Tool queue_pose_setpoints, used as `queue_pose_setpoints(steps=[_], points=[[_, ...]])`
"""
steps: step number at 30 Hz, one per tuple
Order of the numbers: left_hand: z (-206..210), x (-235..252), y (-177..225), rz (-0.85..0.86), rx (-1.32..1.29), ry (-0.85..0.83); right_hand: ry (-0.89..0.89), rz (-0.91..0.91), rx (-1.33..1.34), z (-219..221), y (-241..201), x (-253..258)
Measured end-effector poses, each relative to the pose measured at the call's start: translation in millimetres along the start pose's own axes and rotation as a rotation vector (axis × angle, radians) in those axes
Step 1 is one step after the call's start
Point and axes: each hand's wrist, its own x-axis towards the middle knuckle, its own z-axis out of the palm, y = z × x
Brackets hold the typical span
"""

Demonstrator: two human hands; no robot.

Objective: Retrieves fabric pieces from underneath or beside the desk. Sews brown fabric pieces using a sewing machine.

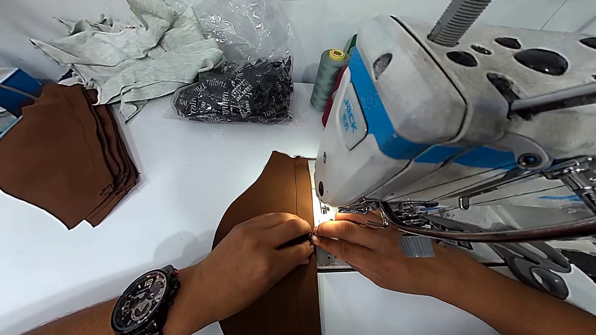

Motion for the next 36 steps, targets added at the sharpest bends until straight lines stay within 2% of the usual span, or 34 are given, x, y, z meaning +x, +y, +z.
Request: queue_pose_setpoints(steps=[12,16,28,36], points=[[-2,2,1,0.0,0.014,0.029,0.039,-0.01,0.022,3,0,3],[-2,3,0,-0.003,0.016,0.035,-0.007,0.002,-0.031,0,-2,3],[-7,-1,-4,0.083,0.004,-0.018,-0.004,-0.023,0.031,-8,2,-4],[-4,3,-9,0.037,0.052,0.012,0.007,-0.041,0.006,-15,-10,-5]])
